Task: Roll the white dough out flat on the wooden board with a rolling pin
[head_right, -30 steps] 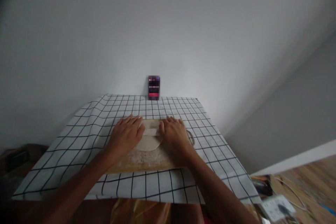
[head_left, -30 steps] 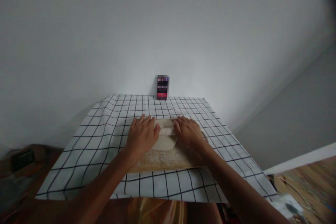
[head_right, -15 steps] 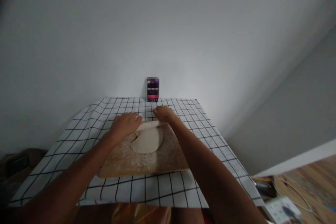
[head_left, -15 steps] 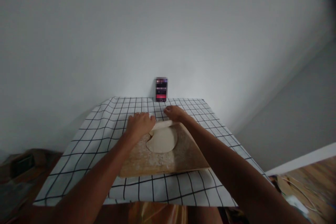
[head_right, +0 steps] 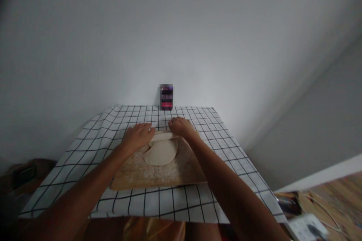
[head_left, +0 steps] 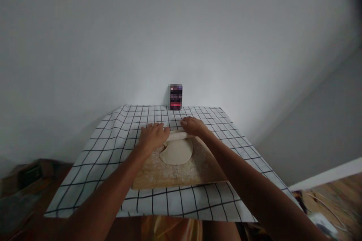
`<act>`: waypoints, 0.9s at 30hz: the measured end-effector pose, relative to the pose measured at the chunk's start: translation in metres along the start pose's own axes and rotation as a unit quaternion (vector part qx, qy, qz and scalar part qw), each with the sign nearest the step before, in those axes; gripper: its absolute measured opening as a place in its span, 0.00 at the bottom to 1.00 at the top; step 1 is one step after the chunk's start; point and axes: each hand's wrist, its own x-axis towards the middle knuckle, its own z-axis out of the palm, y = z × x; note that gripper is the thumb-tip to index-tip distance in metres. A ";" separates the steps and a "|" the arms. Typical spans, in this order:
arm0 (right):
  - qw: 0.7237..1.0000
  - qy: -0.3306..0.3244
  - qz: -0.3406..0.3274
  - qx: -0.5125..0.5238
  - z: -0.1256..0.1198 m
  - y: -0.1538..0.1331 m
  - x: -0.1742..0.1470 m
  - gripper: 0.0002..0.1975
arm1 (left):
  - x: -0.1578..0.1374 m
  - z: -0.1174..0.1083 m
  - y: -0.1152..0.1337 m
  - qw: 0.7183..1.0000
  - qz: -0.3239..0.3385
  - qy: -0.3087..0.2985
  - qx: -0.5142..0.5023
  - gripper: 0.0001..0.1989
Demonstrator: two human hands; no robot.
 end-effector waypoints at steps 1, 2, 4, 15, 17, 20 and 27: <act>1.000 0.007 0.004 0.000 0.000 -0.001 -0.007 0.24 | -0.005 0.000 0.002 1.000 0.008 0.011 0.004 0.21; 1.000 0.015 0.007 0.001 -0.001 -0.002 -0.014 0.24 | -0.009 0.000 0.003 1.000 0.016 0.024 0.009 0.21; 1.000 0.028 0.013 -0.003 -0.002 -0.006 -0.032 0.24 | -0.018 0.001 0.006 0.998 0.032 0.056 0.019 0.21; 0.986 0.155 0.055 -0.031 0.035 -0.047 -0.165 0.29 | -0.103 0.005 0.004 0.983 0.128 0.128 -0.031 0.24; 0.986 0.163 0.030 -0.024 0.043 -0.046 -0.174 0.30 | -0.113 0.005 0.001 0.984 0.133 0.115 -0.033 0.25; 0.988 0.153 0.013 -0.015 0.041 -0.038 -0.165 0.27 | -0.109 0.003 0.000 0.986 0.130 0.092 -0.041 0.24; 0.994 0.111 -0.010 0.001 0.007 -0.017 -0.081 0.25 | -0.046 0.005 0.002 0.992 0.095 0.084 -0.008 0.23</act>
